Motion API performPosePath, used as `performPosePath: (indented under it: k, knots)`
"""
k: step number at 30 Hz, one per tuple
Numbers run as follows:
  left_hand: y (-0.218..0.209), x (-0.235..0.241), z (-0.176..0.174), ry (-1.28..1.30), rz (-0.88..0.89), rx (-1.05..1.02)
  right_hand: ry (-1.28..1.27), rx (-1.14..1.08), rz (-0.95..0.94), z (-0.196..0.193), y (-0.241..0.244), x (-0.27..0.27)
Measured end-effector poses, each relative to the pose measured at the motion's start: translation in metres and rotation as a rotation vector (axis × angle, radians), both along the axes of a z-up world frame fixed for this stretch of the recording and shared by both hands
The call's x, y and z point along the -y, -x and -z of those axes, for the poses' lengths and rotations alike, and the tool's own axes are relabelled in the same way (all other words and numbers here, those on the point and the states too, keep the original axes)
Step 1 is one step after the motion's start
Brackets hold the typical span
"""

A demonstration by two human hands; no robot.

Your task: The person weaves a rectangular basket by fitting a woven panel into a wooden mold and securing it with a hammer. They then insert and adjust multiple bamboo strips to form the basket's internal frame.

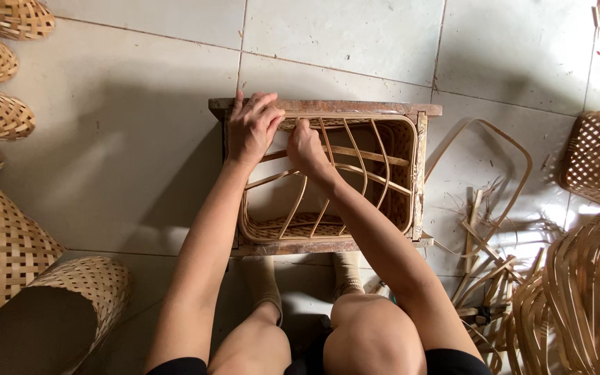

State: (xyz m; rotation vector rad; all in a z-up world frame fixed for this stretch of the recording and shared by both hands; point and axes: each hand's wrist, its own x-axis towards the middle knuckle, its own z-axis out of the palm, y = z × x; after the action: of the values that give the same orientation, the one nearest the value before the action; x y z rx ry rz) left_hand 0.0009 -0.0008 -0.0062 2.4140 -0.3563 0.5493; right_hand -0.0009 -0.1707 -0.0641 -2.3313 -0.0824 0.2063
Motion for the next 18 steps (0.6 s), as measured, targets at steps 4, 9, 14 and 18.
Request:
performPosePath:
  k: [4, 9, 14, 18]
  knots:
    - [0.001, -0.002, -0.001, 0.0, -0.01, 0.0, 0.021, -0.025, -0.031, 0.006, -0.004, -0.005]
    - [-0.001, 0.0, 0.0, 0.0, -0.005, -0.003, 0.057, -0.068, -0.08, 0.028, -0.007, -0.006]
    - [-0.002, -0.001, 0.02, 0.049, 0.012, 0.015, 0.628, 0.347, -0.49, 0.031, -0.006, -0.005]
    - [-0.015, 0.001, 0.044, 0.213, 0.042, 0.037, 0.466, 0.053, -0.647, -0.043, -0.002, 0.018]
